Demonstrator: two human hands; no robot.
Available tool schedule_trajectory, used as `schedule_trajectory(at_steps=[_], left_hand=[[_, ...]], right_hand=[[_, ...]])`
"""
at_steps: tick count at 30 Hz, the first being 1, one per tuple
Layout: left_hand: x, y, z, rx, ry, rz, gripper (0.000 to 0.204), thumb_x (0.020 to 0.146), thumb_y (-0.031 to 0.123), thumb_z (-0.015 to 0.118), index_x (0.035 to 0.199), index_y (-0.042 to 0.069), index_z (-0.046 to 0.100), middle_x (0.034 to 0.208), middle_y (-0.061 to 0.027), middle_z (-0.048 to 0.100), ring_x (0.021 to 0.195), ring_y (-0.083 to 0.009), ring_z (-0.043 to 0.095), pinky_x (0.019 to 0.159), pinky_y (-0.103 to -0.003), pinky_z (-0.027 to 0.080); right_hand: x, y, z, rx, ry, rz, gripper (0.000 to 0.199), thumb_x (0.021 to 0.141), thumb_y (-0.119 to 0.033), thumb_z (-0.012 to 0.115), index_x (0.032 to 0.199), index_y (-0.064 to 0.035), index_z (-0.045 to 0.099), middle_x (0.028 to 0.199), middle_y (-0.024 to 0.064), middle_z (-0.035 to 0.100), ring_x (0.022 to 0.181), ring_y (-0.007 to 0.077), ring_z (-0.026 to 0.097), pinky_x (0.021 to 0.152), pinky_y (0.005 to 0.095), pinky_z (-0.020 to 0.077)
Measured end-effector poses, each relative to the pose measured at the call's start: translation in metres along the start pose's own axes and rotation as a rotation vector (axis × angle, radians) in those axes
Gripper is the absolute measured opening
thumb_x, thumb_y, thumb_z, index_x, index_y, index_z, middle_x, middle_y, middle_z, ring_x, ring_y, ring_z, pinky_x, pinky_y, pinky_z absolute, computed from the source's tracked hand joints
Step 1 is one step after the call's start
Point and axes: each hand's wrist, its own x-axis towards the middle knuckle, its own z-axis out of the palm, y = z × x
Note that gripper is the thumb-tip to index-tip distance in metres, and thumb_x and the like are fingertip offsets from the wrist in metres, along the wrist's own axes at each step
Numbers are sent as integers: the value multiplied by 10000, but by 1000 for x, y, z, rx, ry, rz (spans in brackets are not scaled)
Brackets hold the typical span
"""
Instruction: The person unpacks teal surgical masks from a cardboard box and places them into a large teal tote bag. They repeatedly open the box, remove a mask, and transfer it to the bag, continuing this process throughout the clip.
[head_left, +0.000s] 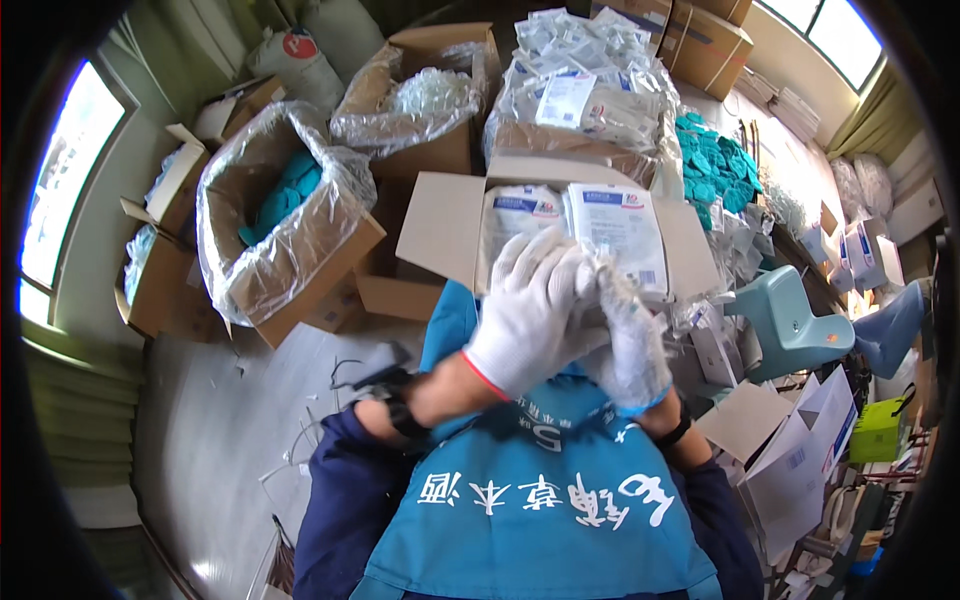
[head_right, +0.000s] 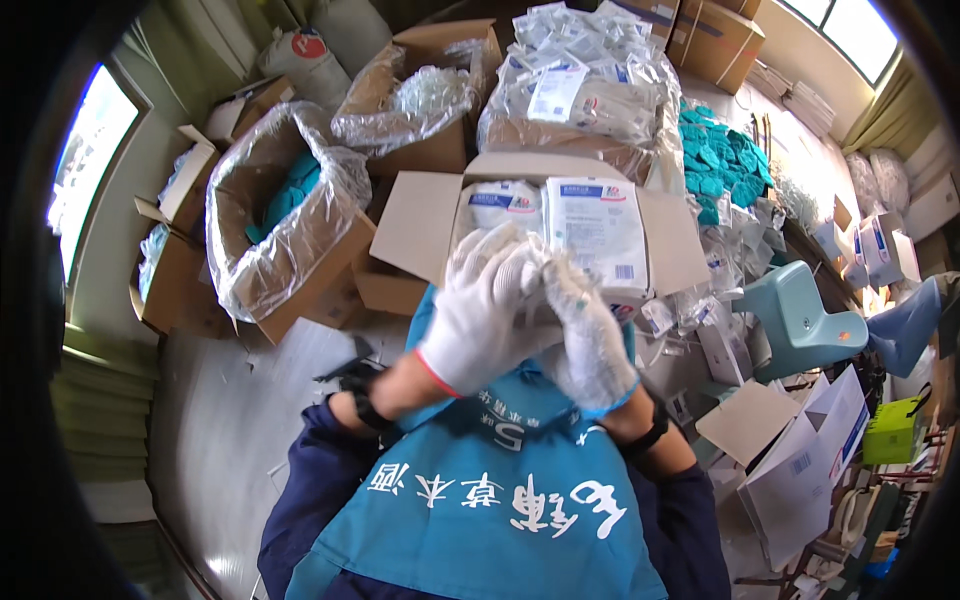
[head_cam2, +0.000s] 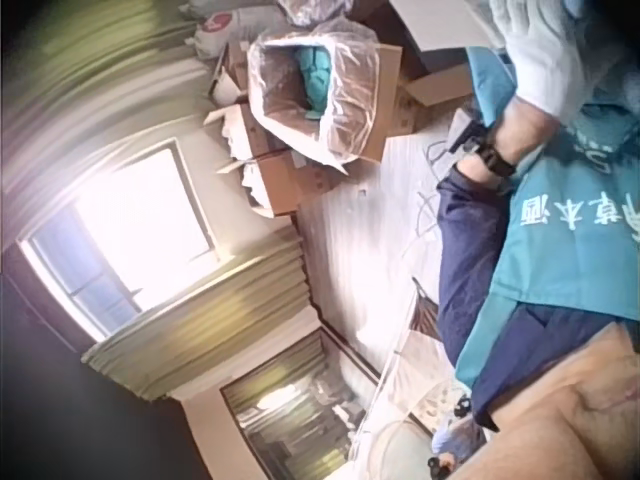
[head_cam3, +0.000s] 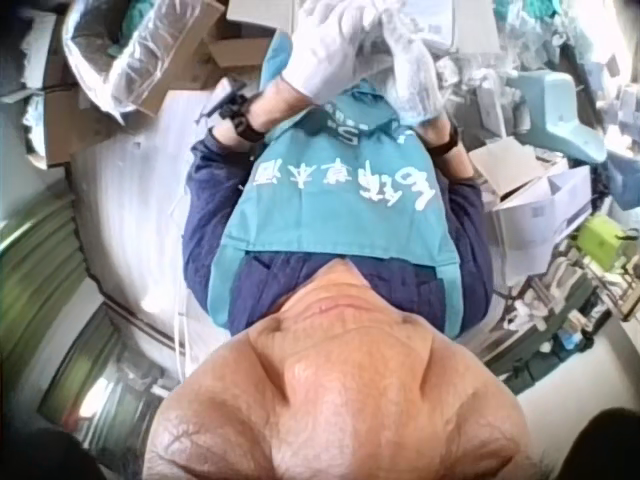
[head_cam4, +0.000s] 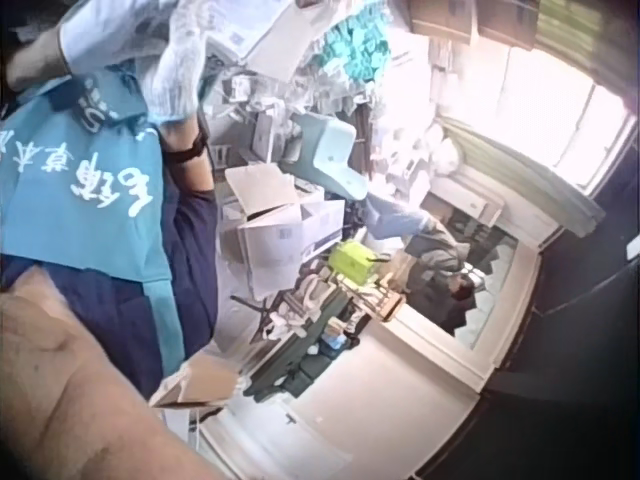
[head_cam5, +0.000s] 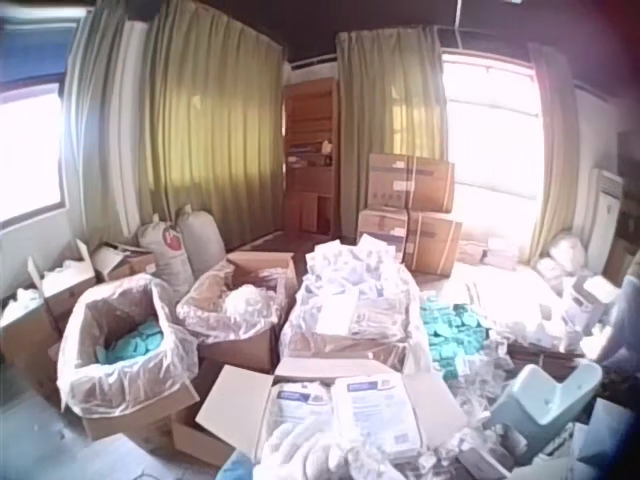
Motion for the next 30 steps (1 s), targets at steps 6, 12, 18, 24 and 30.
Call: schedule_trajectory(at_steps=[6,12,18,24,30], left_hand=[[-14,-26,18,-186,-10,62,314,778,30,655,1089,68,643,1110,-147,661,1081,-335,623,990,-424,458],[19,-58,-54,-375,640,-137,103,894,-4,528,943,31,610,913,-78,639,783,-173,600,729,-291,507],[140,-167,-122,788,888,368,253,940,130,572,1157,13,627,1041,-140,659,909,-285,651,750,-363,526],[181,-249,-63,795,-376,-463,886,708,456,782,1412,38,443,1369,-295,522,1244,-399,541,1031,-423,446],[130,-151,26,-362,-677,-722,499,890,286,675,1275,-10,558,1120,-198,672,916,-287,699,817,-364,560]], right_hand=[[-3,-3,-9,-120,-422,-4,464,994,-328,591,1322,-13,503,1330,103,534,1193,204,537,1035,381,418],[-30,-40,-30,-421,-460,13,376,995,-328,583,1151,12,621,1212,190,652,969,225,684,832,326,546],[-34,-29,-36,-709,-177,-75,239,1035,-181,513,1054,15,649,981,107,691,861,148,672,782,284,557],[-38,-34,-33,-837,-179,-28,207,1019,-133,524,1036,23,660,961,96,690,858,139,661,795,273,548],[-31,-47,-54,-932,102,-322,142,982,-82,568,958,11,672,901,88,687,777,153,667,712,251,531]])
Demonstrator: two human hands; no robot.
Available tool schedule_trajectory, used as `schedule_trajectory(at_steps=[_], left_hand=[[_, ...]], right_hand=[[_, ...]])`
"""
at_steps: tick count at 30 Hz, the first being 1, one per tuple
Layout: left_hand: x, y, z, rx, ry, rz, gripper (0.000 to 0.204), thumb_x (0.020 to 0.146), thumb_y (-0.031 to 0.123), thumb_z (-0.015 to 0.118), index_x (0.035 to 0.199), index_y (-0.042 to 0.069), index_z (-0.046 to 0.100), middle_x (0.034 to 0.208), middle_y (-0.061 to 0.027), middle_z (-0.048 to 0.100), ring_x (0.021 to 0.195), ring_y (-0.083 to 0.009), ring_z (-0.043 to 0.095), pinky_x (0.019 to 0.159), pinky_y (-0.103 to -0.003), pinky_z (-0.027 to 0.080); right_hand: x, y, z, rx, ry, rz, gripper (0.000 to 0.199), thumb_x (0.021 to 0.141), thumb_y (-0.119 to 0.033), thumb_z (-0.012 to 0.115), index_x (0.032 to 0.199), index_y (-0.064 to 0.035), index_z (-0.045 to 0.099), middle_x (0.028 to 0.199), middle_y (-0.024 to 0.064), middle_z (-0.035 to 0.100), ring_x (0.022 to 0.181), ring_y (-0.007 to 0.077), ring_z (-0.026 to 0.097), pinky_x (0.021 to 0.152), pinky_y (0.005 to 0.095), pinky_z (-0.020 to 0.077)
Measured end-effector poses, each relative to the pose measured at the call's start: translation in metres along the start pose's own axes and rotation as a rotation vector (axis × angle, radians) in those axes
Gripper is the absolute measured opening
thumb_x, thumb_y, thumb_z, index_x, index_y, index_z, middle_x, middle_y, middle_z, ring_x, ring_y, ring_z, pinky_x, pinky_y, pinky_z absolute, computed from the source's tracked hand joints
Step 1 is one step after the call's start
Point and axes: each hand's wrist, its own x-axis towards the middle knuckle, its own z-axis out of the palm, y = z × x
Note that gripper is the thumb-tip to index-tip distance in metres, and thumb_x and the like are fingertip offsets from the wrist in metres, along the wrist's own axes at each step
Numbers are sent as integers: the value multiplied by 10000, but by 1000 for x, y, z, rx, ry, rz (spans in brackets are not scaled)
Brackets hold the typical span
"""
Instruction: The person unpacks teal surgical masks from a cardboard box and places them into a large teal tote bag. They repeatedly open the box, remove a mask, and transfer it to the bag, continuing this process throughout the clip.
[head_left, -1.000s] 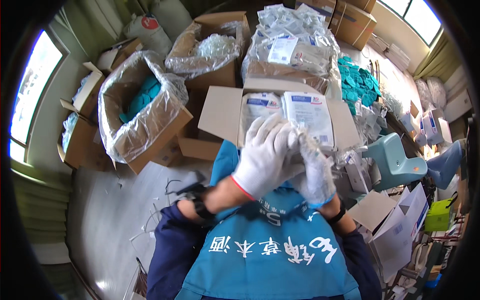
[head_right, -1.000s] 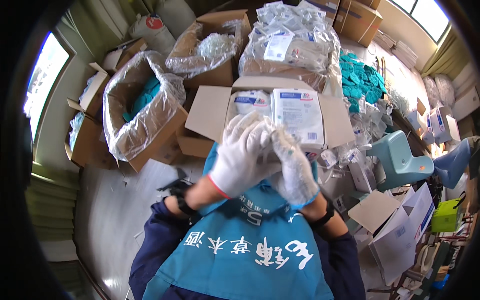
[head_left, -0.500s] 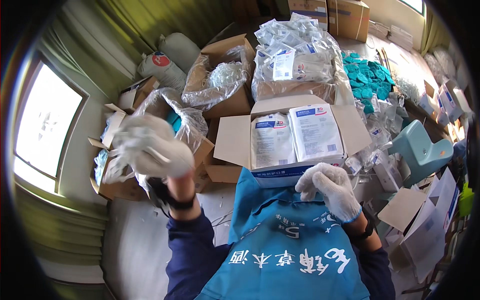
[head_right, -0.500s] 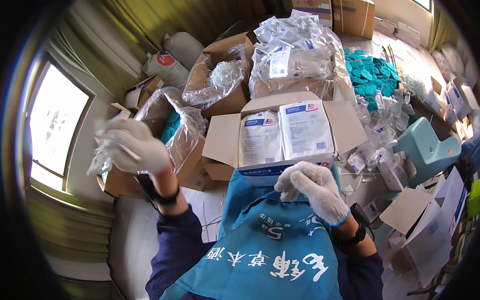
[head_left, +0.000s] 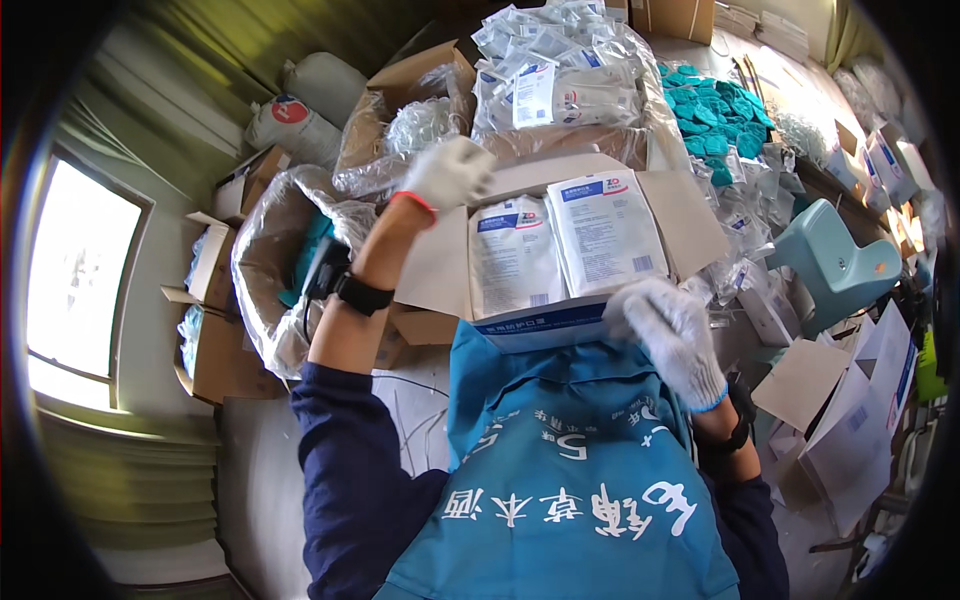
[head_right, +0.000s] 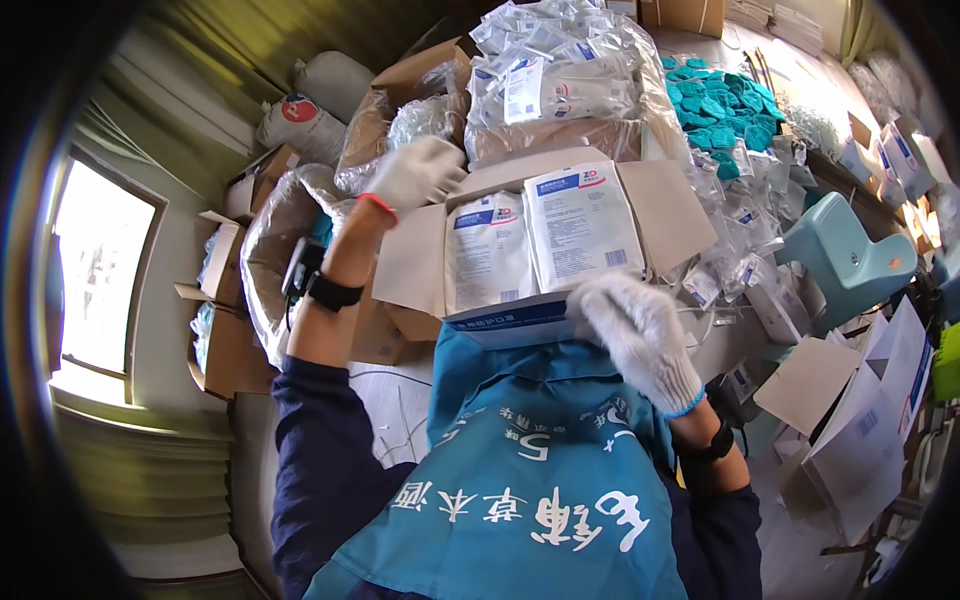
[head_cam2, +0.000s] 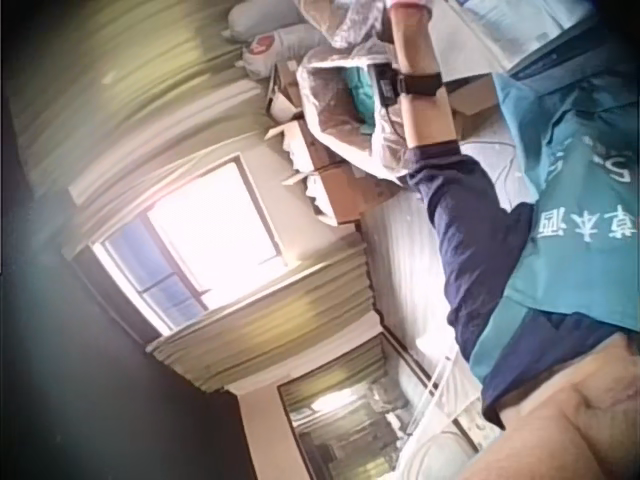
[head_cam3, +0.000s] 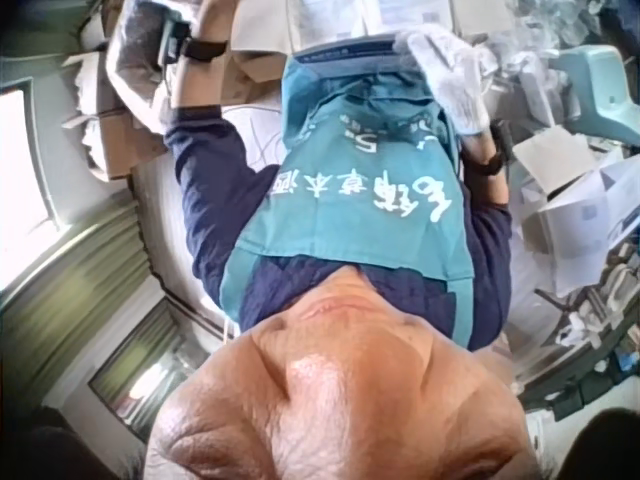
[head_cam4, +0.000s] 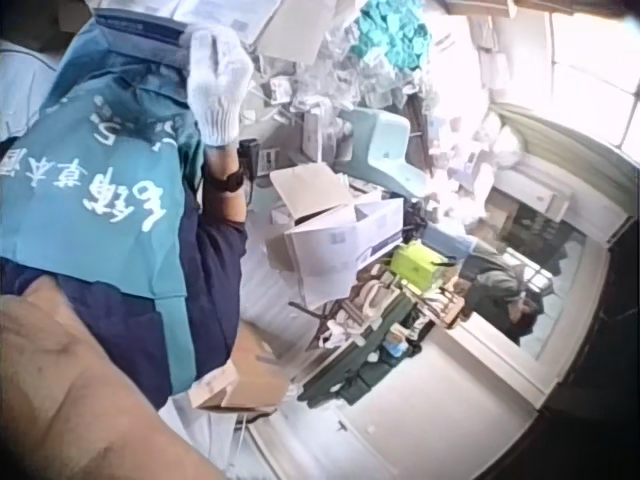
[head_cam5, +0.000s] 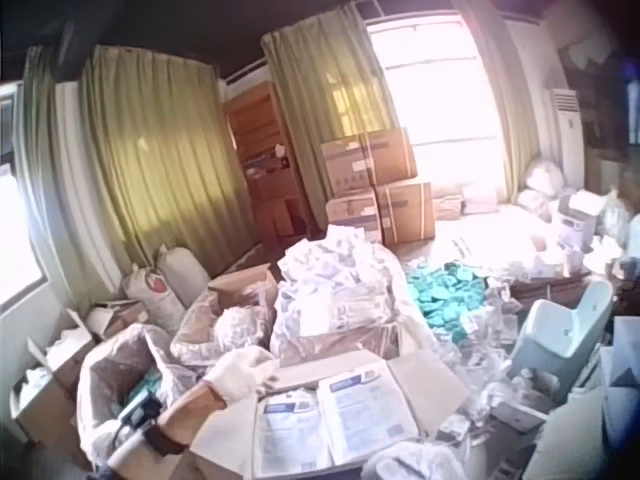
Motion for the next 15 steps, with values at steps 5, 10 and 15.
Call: schedule_trajectory(at_steps=[5,10,15], left_hand=[[13,-28,92,-260,-186,-195,410,907,241,673,1196,-45,623,984,-129,699,881,-188,672,781,-301,547],[2,-18,117,-82,118,22,383,865,209,723,1135,-58,676,1015,-90,697,888,-145,643,775,-267,523],[11,-15,114,-465,-58,-210,379,872,214,748,1161,-25,685,1013,-77,712,845,-148,654,769,-271,525]], right_hand=[[42,4,-22,-1021,340,-662,139,840,-62,657,977,-40,672,1054,148,680,1015,331,650,893,400,497],[40,32,-26,-1019,242,-655,139,832,-75,655,970,-67,675,1089,118,687,1094,317,629,973,445,457],[40,40,-23,-954,255,-691,123,840,-69,645,959,-74,679,1084,121,694,1088,308,637,978,441,457]])
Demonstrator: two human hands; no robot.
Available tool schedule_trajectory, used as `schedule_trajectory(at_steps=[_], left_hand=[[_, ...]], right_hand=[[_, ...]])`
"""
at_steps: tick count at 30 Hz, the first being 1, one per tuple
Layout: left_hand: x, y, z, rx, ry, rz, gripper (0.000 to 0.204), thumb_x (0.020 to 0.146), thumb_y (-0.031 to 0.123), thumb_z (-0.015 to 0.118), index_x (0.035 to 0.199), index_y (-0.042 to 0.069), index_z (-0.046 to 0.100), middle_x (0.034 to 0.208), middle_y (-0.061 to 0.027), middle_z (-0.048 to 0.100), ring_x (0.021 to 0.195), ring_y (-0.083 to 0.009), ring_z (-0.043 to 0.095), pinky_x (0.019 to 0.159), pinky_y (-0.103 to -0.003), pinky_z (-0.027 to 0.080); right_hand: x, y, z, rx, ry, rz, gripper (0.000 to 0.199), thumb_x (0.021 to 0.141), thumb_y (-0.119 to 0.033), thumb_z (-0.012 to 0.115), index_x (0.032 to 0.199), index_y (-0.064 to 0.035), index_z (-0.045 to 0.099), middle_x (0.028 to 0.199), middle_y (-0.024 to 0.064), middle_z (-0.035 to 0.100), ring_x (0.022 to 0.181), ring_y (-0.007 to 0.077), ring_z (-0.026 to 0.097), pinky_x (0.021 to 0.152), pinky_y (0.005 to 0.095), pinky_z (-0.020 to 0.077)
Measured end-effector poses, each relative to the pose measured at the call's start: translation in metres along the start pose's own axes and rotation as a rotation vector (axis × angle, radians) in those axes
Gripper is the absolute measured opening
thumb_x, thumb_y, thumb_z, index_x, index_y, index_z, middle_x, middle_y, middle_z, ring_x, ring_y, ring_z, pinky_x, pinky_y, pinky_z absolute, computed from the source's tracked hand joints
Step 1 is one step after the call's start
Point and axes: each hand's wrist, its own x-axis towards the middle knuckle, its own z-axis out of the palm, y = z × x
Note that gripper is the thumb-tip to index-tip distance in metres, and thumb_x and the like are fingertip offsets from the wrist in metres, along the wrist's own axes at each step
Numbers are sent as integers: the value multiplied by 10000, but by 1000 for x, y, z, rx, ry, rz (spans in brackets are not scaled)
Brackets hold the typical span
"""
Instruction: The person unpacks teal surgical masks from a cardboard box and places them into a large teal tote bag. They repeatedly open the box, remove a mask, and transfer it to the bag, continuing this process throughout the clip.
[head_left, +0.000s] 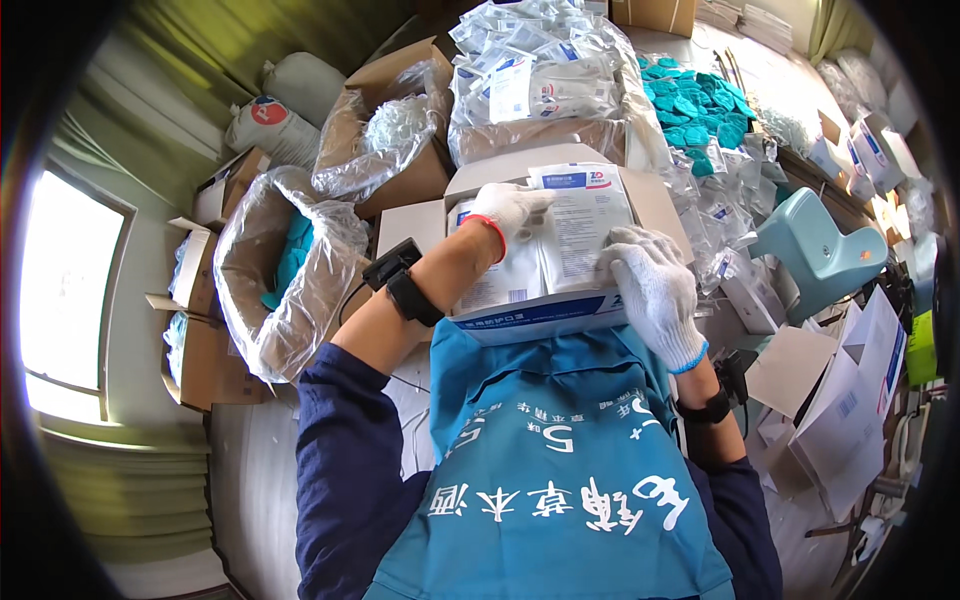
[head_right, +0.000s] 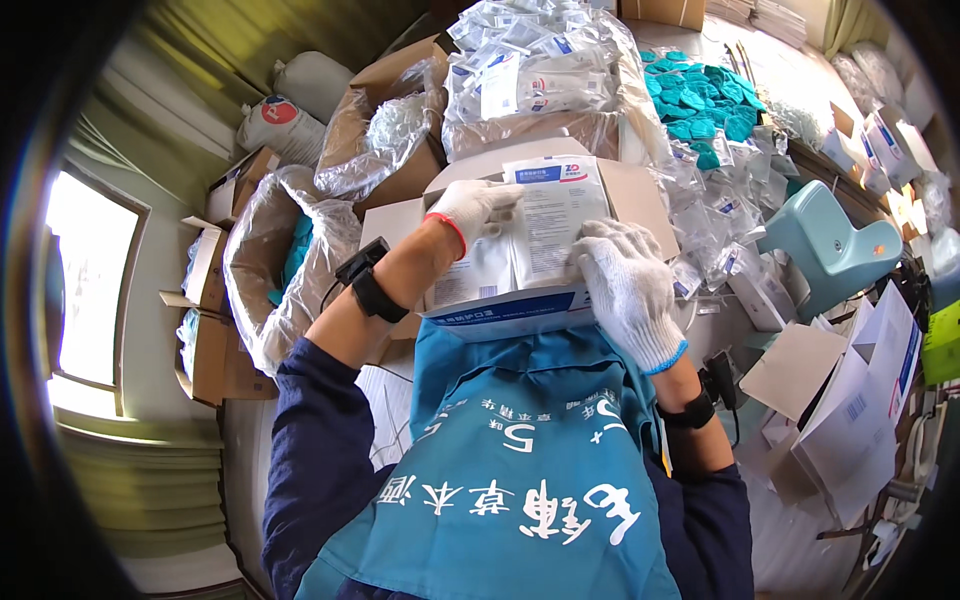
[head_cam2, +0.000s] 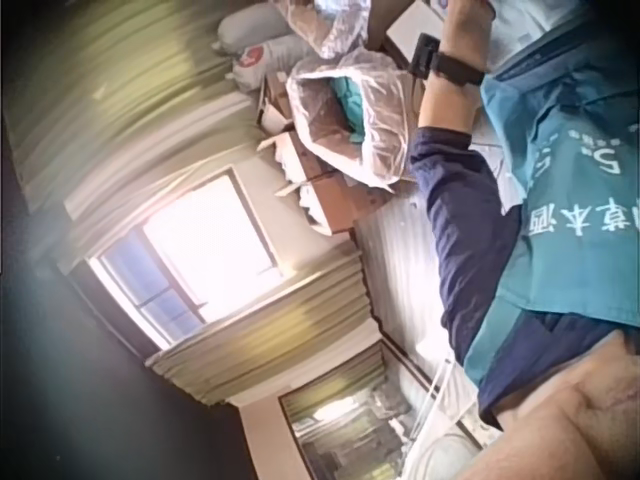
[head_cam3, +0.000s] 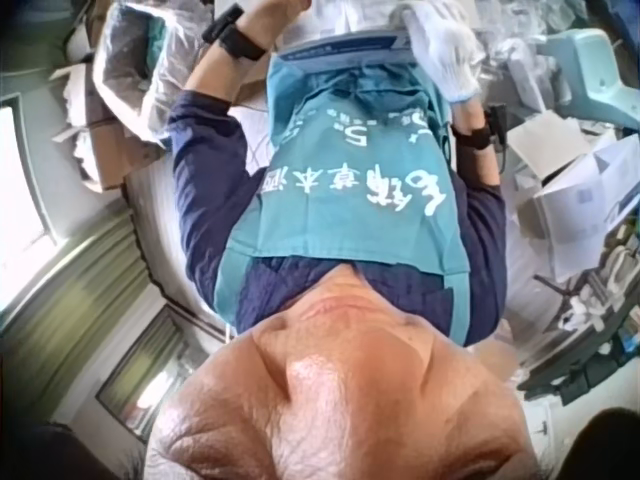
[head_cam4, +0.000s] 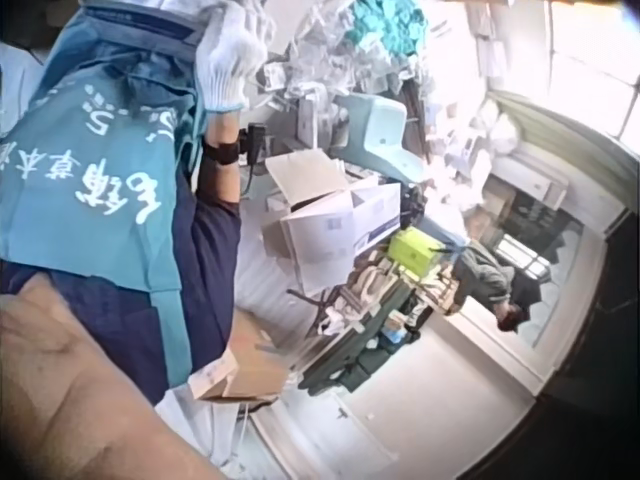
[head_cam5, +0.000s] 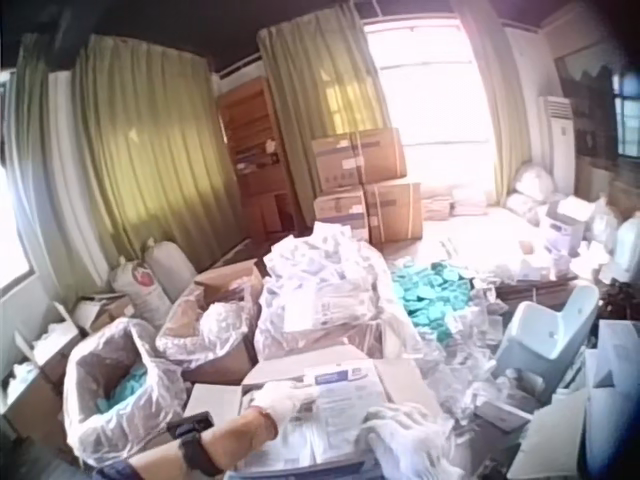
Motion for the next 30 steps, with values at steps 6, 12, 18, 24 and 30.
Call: schedule_trajectory(at_steps=[6,12,18,24,30], left_hand=[[-29,9,36,70,24,383,320,910,148,715,1157,-50,662,1047,-86,713,900,-136,663,832,-287,543],[-88,76,25,480,78,873,315,870,23,684,1176,-10,621,1024,-136,703,934,-175,676,838,-305,550],[-109,87,12,905,-90,1079,262,838,65,685,1092,8,666,915,-179,659,861,-336,668,776,-377,541],[-85,71,12,611,-183,845,133,879,108,686,972,17,715,819,-183,653,751,-339,658,692,-343,523],[-86,67,16,1134,436,1401,145,816,98,712,740,70,592,679,-62,554,626,-265,594,547,-376,485]], right_hand=[[1,-5,-4,87,12,-9,198,777,19,689,955,-68,683,1090,123,697,1064,299,649,957,405,475],[35,-17,-47,365,229,215,350,847,-12,698,1189,17,630,1226,126,639,1142,195,601,1007,340,465],[86,-18,-50,576,116,245,144,877,-70,715,1000,-9,674,976,57,688,920,140,640,839,285,514],[93,-15,-17,481,194,0,146,817,-82,748,758,-20,630,734,92,643,675,207,644,661,311,509],[114,-21,-5,401,64,199,206,843,-240,699,770,-50,664,729,144,672,674,295,668,636,370,512]])
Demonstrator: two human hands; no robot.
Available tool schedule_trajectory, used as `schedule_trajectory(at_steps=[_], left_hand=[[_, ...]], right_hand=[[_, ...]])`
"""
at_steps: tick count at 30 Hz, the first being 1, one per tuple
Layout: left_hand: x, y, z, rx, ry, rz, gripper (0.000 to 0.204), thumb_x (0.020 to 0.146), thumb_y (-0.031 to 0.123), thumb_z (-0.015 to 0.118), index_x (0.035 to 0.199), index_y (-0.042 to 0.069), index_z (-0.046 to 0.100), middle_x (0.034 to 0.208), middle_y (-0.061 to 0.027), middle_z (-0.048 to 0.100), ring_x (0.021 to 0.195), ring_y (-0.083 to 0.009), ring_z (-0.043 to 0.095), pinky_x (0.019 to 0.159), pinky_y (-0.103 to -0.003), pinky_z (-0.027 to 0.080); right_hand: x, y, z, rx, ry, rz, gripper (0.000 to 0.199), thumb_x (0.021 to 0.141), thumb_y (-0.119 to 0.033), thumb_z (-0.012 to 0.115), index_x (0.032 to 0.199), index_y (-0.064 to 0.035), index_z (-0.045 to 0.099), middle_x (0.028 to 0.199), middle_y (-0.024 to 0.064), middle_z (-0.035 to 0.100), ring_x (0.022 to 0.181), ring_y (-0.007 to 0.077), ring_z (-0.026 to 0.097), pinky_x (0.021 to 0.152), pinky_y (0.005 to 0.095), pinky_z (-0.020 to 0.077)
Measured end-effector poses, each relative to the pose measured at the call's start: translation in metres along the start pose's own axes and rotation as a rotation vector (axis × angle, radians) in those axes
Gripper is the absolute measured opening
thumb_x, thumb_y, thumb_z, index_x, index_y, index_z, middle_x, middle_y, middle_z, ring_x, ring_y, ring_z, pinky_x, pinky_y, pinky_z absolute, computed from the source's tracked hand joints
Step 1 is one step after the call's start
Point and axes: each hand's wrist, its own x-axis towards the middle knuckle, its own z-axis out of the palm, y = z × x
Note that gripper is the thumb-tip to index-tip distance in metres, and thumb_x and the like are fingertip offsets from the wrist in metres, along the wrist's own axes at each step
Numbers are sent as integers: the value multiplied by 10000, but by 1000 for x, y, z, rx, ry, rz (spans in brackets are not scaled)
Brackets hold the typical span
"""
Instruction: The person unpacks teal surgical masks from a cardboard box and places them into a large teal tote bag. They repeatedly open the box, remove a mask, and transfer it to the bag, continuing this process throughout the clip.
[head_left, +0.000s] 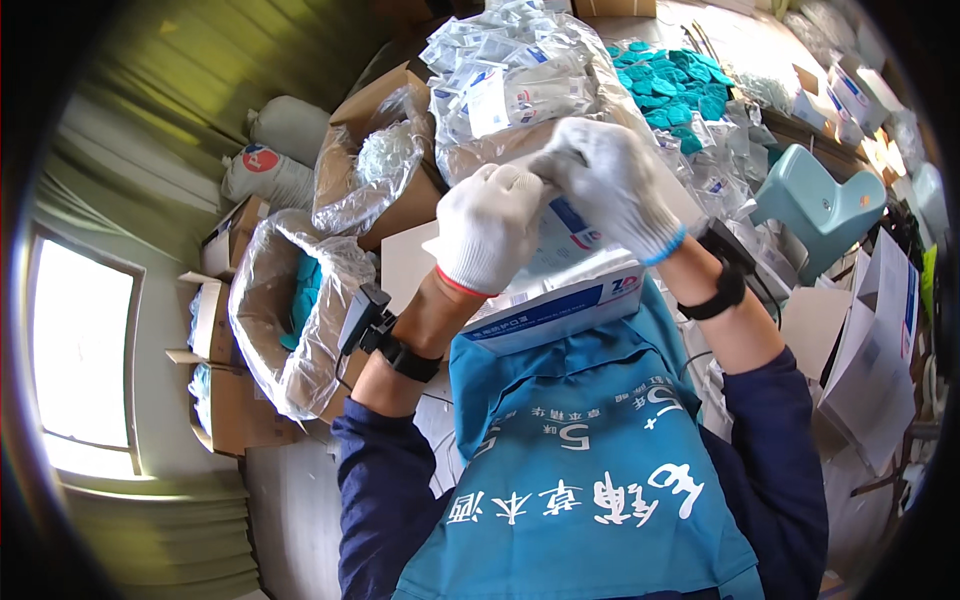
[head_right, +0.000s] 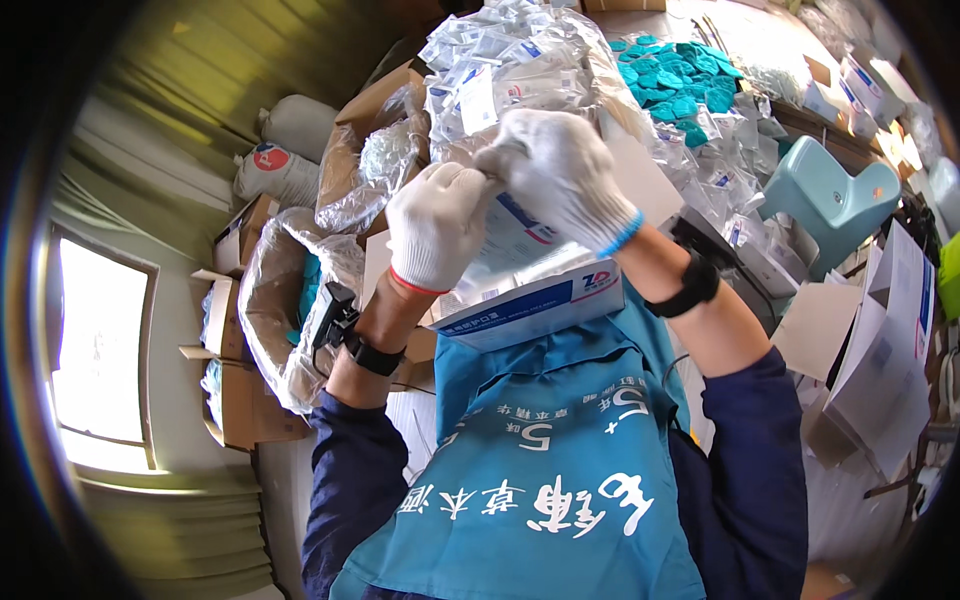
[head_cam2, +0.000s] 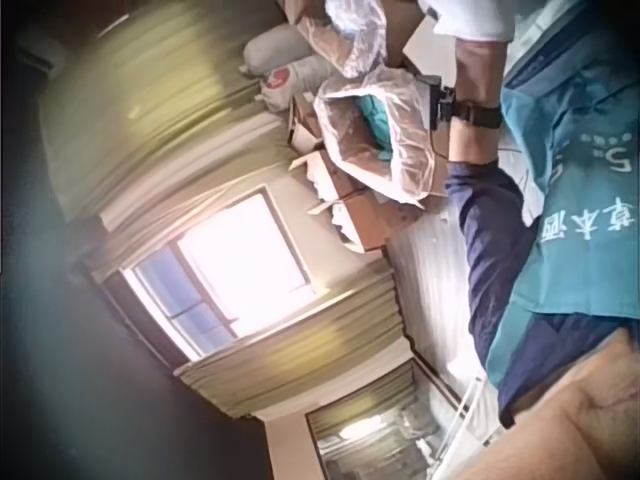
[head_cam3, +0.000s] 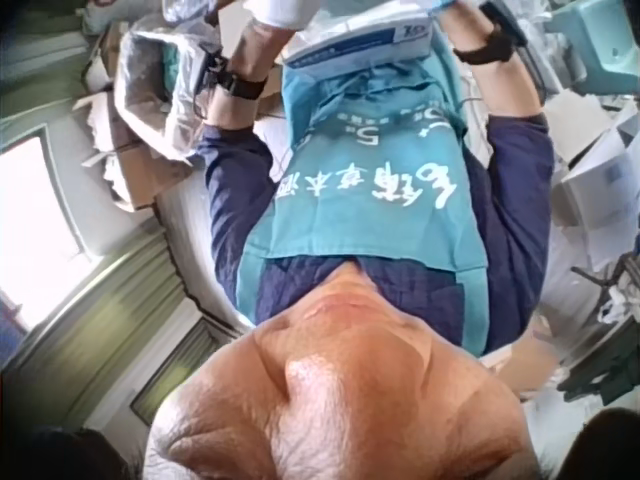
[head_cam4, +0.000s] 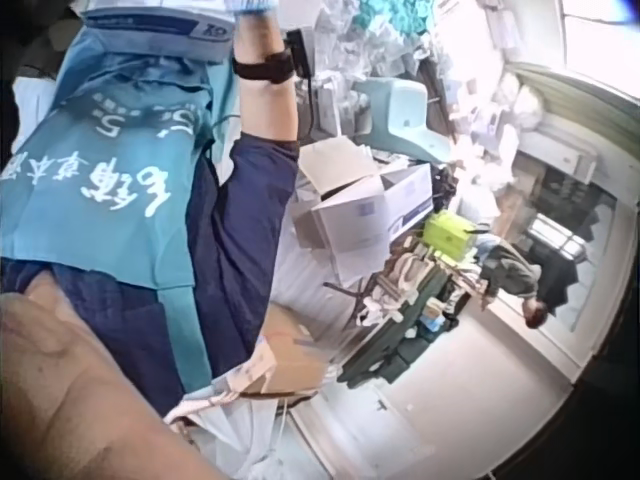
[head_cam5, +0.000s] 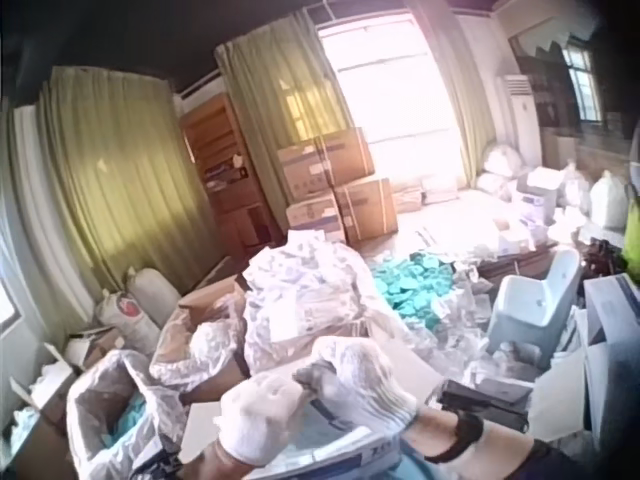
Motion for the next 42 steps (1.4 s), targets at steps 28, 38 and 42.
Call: schedule_trajectory(at_steps=[28,38,42], left_hand=[[-39,4,-17,-248,316,-206,159,920,59,610,777,-11,617,781,-119,618,716,-251,599,682,-332,484],[-42,9,-5,-404,284,-342,159,950,53,600,809,-22,611,765,-98,600,699,-195,583,668,-287,463],[-46,7,-8,-514,231,-485,139,954,54,615,846,-30,636,739,-47,590,706,-100,546,655,-253,441]], right_hand=[[14,19,0,523,-285,-93,244,856,-47,679,1099,-61,700,1050,84,715,1000,190,665,902,321,523],[-14,28,-3,134,-150,-179,171,837,37,678,970,-62,719,953,65,731,876,161,679,787,301,544],[-5,25,-8,880,412,318,159,950,-50,582,1057,16,680,1018,98,707,926,144,673,826,260,552]])
